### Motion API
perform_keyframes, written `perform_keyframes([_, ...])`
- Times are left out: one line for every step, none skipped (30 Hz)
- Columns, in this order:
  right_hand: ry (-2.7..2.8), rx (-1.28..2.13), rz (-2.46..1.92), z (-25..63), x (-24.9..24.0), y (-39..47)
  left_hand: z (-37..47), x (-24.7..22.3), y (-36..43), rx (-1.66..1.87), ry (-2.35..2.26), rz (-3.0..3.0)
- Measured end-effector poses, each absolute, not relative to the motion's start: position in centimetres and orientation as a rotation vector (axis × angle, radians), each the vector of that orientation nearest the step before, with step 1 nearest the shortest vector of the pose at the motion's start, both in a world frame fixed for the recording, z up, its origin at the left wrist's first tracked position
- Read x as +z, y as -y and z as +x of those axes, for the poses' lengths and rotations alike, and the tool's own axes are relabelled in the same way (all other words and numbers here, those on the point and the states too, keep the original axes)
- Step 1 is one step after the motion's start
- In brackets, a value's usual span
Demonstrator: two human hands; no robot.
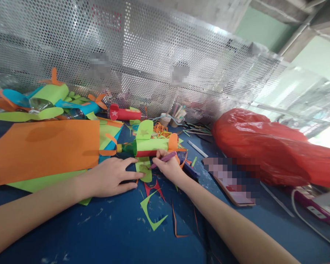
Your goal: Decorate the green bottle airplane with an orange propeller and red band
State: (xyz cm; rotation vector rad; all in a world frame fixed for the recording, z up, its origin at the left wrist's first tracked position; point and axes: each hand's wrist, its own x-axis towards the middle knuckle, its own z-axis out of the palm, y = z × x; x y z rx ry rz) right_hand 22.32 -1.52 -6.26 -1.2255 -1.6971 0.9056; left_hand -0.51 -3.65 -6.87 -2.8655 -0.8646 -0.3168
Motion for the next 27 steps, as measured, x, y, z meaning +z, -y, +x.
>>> perform_keyframes([1.695, 0.904, -1.228, 22.32, -6.28, 1.50, -0.51, -6.86, 3.65, -0.315, 0.865, -2.865])
perform_keyframes([1.698, 0.899, -1.232, 22.33, -6.28, 1.49, -0.50, -6.85, 3.65, -0.313, 0.867, -2.864])
perform_keyframes([1.702, 0.894, -1.234, 22.33, -6.28, 1.48, -0.49, -6.84, 3.65, -0.306, 0.869, -2.864])
perform_keyframes([1.704, 0.890, -1.235, 22.34, -6.26, 1.48, -0.48, -6.83, 3.66, -0.296, 0.871, -2.864])
perform_keyframes([1.703, 0.890, -1.236, 22.35, -6.24, 1.48, -0.47, -6.81, 3.66, -0.283, 0.870, -2.865])
perform_keyframes([1.700, 0.894, -1.238, 22.37, -6.21, 1.48, -0.46, -6.79, 3.67, -0.272, 0.868, -2.866])
perform_keyframes([1.699, 0.896, -1.241, 22.39, -6.19, 1.48, -0.45, -6.77, 3.68, -0.263, 0.867, -2.868])
perform_keyframes([1.700, 0.895, -1.243, 22.40, -6.18, 1.47, -0.45, -6.75, 3.68, -0.256, 0.868, -2.869])
perform_keyframes([1.703, 0.890, -1.244, 22.42, -6.18, 1.46, -0.45, -6.73, 3.69, -0.253, 0.870, -2.868])
perform_keyframes([1.707, 0.884, -1.244, 22.43, -6.19, 1.44, -0.46, -6.71, 3.69, -0.253, 0.872, -2.868])
perform_keyframes([1.709, 0.878, -1.243, 22.43, -6.21, 1.42, -0.46, -6.70, 3.70, -0.256, 0.874, -2.867])
perform_keyframes([1.706, 0.876, -1.241, 22.43, -6.23, 1.41, -0.46, -6.69, 3.70, -0.257, 0.874, -2.867])
perform_keyframes([1.699, 0.883, -1.238, 22.42, -6.26, 1.39, -0.46, -6.69, 3.70, -0.258, 0.872, -2.867])
perform_keyframes([1.690, 0.895, -1.233, 22.41, -6.28, 1.38, -0.46, -6.70, 3.70, -0.261, 0.870, -2.867])
perform_keyframes([1.683, 0.904, -1.228, 22.40, -6.30, 1.37, -0.46, -6.71, 3.70, -0.265, 0.869, -2.865])
perform_keyframes([1.679, 0.910, -1.221, 22.40, -6.30, 1.36, -0.46, -6.73, 3.69, -0.269, 0.868, -2.864])
perform_keyframes([1.679, 0.910, -1.215, 22.40, -6.31, 1.35, -0.45, -6.76, 3.69, -0.273, 0.867, -2.863])
perform_keyframes([1.681, 0.906, -1.211, 22.41, -6.31, 1.34, -0.45, -6.79, 3.68, -0.277, 0.867, -2.863])
perform_keyframes([1.685, 0.900, -1.213, 22.42, -6.31, 1.32, -0.44, -6.81, 3.67, -0.282, 0.866, -2.863])
perform_keyframes([1.691, 0.894, -1.218, 22.44, -6.32, 1.31, -0.44, -6.83, 3.67, -0.286, 0.863, -2.863])
perform_keyframes([1.696, 0.892, -1.221, 22.46, -6.33, 1.30, -0.44, -6.84, 3.66, -0.288, 0.863, -2.862])
perform_keyframes([1.701, 0.890, -1.219, 22.48, -6.35, 1.30, -0.44, -6.85, 3.66, -0.291, 0.863, -2.863])
perform_keyframes([1.705, 0.887, -1.213, 22.50, -6.37, 1.30, -0.45, -6.85, 3.67, -0.294, 0.865, -2.864])
perform_keyframes([1.708, 0.885, -1.204, 22.52, -6.38, 1.31, -0.45, -6.85, 3.68, -0.297, 0.867, -2.866])
perform_keyframes([1.708, 0.885, -1.197, 22.53, -6.40, 1.33, -0.45, -6.85, 3.69, -0.299, 0.870, -2.867])
perform_keyframes([1.708, 0.887, -1.195, 22.55, -6.41, 1.35, -0.46, -6.85, 3.70, -0.304, 0.873, -2.868])
perform_keyframes([1.711, 0.891, -1.199, 22.56, -6.41, 1.37, -0.46, -6.85, 3.70, -0.309, 0.874, -2.868])
